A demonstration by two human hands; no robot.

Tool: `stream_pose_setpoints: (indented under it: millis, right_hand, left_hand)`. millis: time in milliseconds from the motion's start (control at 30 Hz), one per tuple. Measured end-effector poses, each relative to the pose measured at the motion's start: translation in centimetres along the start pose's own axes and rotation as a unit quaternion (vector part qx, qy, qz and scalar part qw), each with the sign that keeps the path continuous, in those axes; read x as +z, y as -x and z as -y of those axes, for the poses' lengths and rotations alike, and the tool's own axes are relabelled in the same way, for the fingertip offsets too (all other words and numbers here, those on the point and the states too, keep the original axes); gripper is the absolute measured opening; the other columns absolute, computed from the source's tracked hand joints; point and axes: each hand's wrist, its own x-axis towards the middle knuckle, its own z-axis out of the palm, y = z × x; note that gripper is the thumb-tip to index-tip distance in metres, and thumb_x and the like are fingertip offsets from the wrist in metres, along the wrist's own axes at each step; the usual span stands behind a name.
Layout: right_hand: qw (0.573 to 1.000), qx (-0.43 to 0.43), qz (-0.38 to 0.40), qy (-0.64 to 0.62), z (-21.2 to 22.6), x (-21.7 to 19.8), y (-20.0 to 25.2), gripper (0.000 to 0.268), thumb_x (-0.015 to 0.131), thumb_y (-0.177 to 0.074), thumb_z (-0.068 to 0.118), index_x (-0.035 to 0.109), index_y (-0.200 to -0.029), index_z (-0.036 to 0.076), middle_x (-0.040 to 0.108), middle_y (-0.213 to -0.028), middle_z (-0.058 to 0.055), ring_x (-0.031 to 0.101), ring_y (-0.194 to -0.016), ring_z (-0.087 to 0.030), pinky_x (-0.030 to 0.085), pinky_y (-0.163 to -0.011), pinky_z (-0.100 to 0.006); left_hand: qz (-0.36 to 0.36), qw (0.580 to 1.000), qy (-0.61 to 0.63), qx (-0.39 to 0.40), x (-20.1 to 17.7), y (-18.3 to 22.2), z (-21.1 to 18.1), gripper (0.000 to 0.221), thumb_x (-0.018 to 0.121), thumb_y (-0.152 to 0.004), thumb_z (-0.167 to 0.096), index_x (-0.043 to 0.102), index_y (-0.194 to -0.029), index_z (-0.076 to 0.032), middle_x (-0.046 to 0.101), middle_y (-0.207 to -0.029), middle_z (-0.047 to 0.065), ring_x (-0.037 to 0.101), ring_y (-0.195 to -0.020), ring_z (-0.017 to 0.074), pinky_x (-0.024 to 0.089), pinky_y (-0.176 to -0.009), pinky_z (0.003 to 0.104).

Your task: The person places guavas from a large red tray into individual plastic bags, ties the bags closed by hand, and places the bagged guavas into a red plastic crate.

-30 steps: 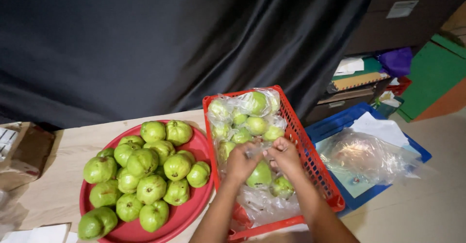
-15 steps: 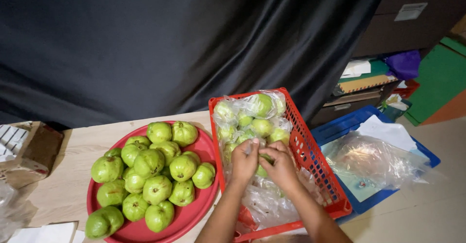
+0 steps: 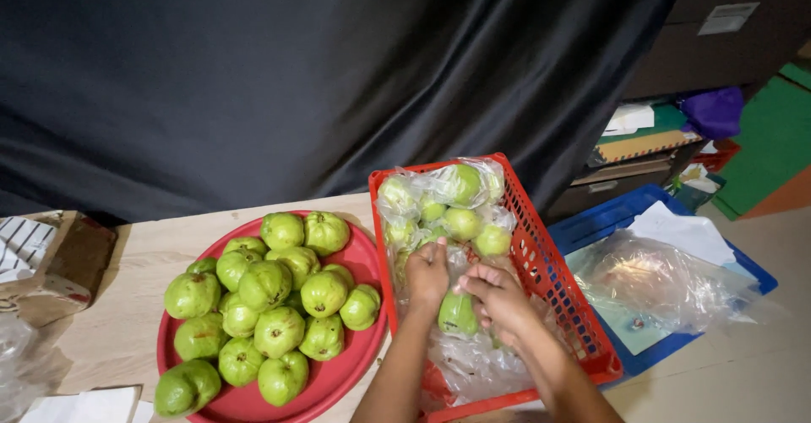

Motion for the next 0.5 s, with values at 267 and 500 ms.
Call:
stream_pose_setpoints:
  millis: [267, 500]
  right_hand:
    - [0.969, -0.145, -0.03, 0.199, -7.7, 2.0, 1.0, 0.025, 0.05, -0.105, 0.019, 0.056, -0.081, 0.014, 0.056, -0.071, 0.0, 0.055, -0.067, -0.014, 0.052, -0.067, -0.033]
    - [0.968, -0.183, -0.078, 0.152, -6.9, -6.0, 4.7, 0.024, 0.061, -0.098, 0.016, 0.069, -0.076, 0.008, 0.064, -0.061, -0.005, 0.058, -0.054, -0.017, 0.05, -0.056, -0.034]
  left_hand:
    - [-0.149, 0.972, -0.182, -0.021, -1.3, -4.4, 4.4, 0.042, 0.053, -0.098, -0.037, 0.08, -0.095, -0.004, 0.075, -0.085, 0.023, 0.07, -0.082, 0.0368, 0.052, -0.08, 0.047]
    - [-0.081, 0.981, -0.055, -0.165, -2.1, -2.7, -3.1, 0.056, 0.051, -0.104, -0.054, 0.036, -0.063, -0.019, 0.04, -0.06, 0.001, 0.044, -0.057, 0.019, 0.037, -0.057, 0.038]
